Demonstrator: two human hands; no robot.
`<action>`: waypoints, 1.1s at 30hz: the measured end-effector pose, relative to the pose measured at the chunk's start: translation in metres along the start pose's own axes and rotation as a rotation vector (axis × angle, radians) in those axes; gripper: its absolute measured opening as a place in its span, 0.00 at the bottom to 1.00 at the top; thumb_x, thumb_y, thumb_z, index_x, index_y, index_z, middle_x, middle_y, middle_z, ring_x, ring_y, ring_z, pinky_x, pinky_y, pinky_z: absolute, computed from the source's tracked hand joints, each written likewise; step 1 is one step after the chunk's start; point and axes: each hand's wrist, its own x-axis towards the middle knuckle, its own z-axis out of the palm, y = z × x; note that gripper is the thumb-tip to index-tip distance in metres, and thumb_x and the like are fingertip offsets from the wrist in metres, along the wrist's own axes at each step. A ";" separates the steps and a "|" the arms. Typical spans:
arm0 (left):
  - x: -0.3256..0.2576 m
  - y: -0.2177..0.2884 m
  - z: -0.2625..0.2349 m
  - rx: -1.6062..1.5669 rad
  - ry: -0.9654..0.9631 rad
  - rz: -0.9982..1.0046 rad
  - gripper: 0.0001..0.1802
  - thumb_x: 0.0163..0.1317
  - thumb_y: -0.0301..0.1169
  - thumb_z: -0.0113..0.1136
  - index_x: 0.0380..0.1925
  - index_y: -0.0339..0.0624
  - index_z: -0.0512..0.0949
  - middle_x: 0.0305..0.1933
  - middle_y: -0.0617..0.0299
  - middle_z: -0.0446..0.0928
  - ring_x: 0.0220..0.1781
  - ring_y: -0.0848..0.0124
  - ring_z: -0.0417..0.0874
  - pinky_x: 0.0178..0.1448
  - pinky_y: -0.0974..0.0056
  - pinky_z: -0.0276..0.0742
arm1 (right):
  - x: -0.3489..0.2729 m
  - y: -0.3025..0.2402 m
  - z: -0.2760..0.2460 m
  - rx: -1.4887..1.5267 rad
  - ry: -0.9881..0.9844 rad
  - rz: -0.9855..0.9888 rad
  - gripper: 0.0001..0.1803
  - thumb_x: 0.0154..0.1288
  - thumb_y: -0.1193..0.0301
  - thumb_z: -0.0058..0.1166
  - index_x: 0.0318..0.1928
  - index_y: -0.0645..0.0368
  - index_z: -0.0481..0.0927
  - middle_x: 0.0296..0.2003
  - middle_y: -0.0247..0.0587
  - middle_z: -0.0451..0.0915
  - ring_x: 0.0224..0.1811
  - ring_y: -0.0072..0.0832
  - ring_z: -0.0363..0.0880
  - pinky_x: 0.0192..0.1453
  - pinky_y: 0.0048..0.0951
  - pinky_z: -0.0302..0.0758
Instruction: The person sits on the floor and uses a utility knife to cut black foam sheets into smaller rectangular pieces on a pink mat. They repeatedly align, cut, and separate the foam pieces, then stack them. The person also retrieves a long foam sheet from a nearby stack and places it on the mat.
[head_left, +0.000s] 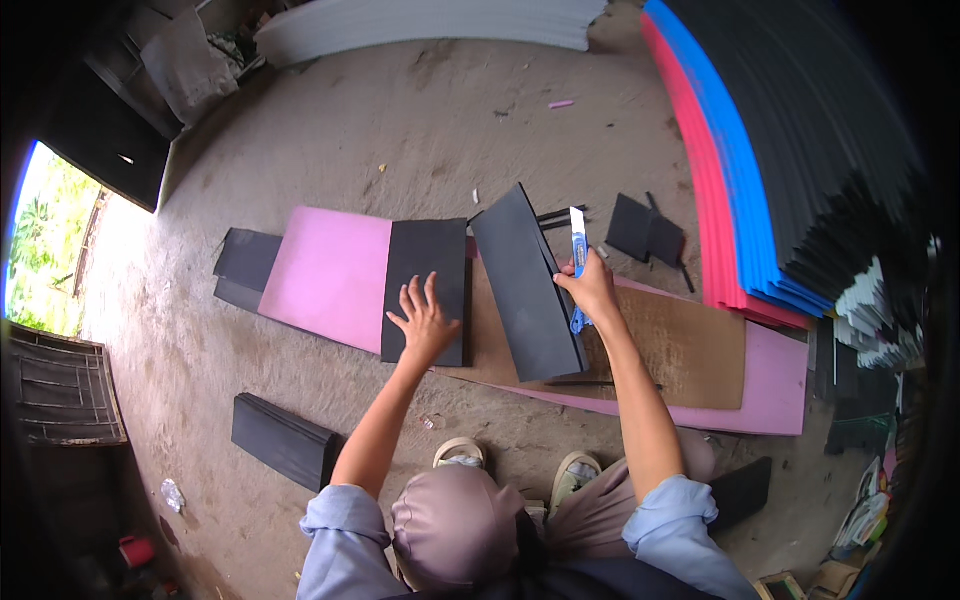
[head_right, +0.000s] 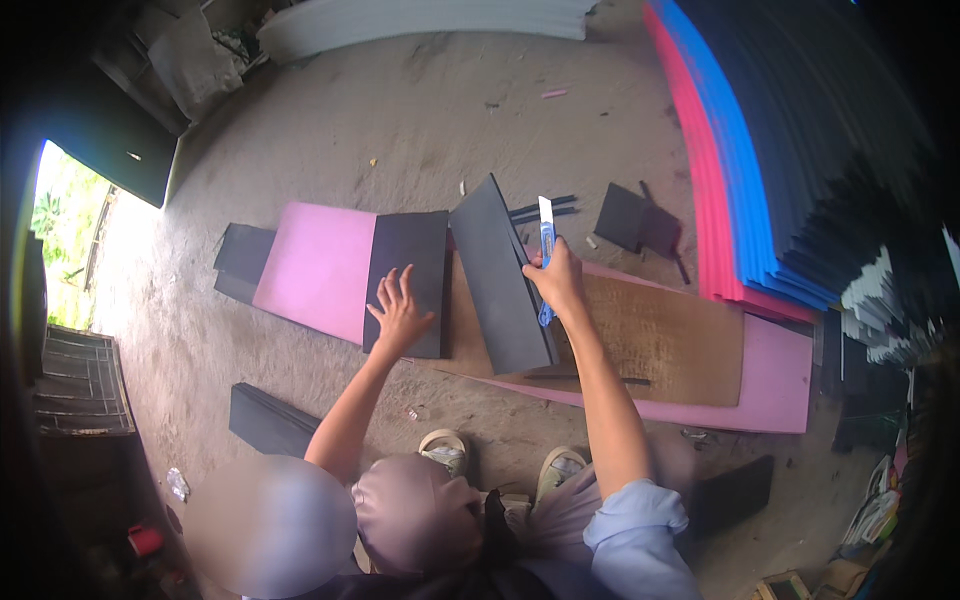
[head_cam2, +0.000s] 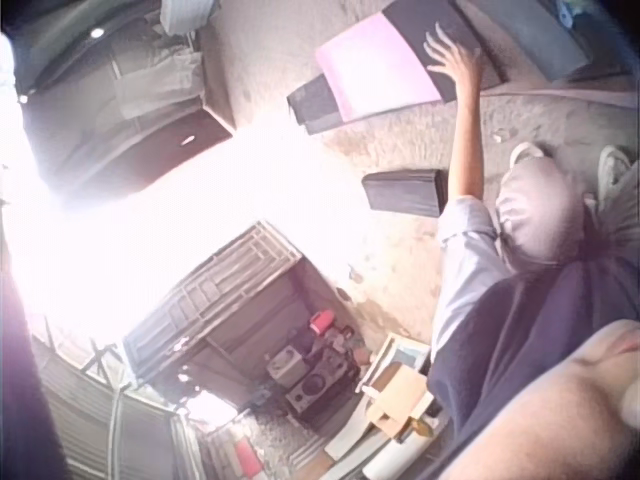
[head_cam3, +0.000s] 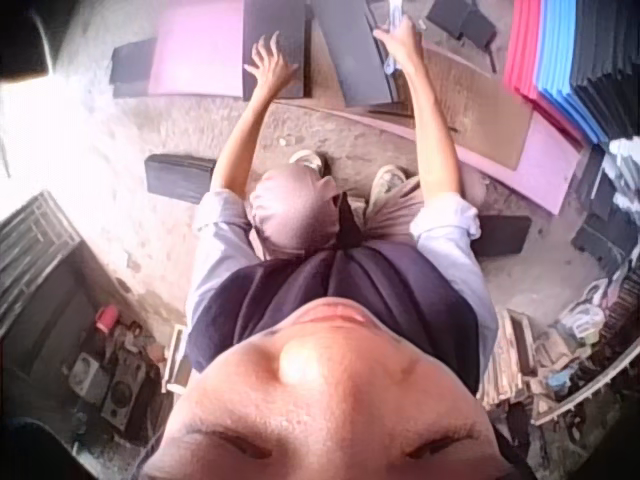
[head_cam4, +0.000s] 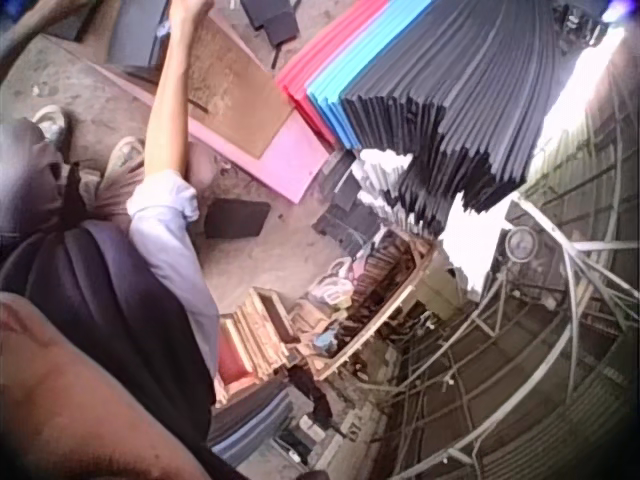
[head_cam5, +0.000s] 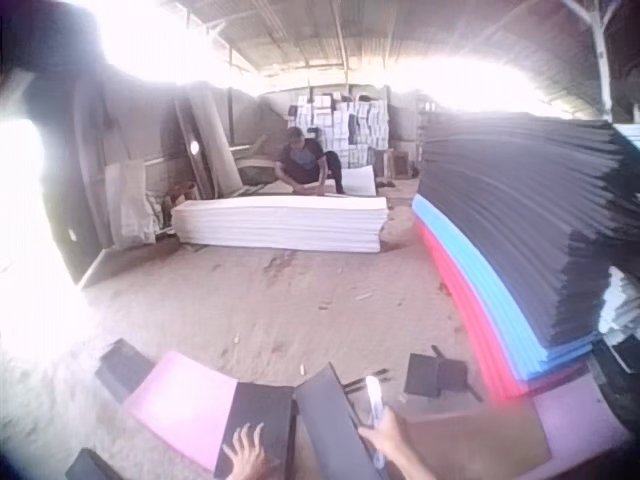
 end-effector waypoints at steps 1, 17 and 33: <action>0.000 -0.001 -0.011 -0.053 0.038 0.031 0.51 0.37 0.37 0.65 0.62 0.51 0.45 0.62 0.50 0.47 0.66 0.49 0.43 0.54 0.26 0.45 | -0.005 -0.011 -0.016 -0.017 -0.014 -0.036 0.15 0.42 0.76 0.60 0.30 0.64 0.69 0.25 0.42 0.77 0.30 0.32 0.78 0.37 0.31 0.73; -0.038 0.065 -0.204 -0.370 0.112 0.551 0.28 0.52 0.40 0.58 0.50 0.39 0.64 0.46 0.42 0.71 0.46 0.47 0.73 0.45 0.55 0.71 | -0.102 -0.037 -0.073 0.095 0.121 -0.511 0.20 0.51 0.79 0.52 0.43 0.64 0.60 0.34 0.48 0.71 0.38 0.42 0.74 0.41 0.36 0.70; -0.068 0.114 -0.148 0.030 0.323 0.636 0.19 0.49 0.34 0.59 0.38 0.40 0.66 0.33 0.57 0.72 0.36 0.60 0.77 0.35 0.60 0.74 | -0.151 -0.050 -0.071 -0.277 0.138 -0.343 0.14 0.64 0.66 0.38 0.44 0.63 0.62 0.16 0.54 0.74 0.20 0.47 0.76 0.19 0.43 0.71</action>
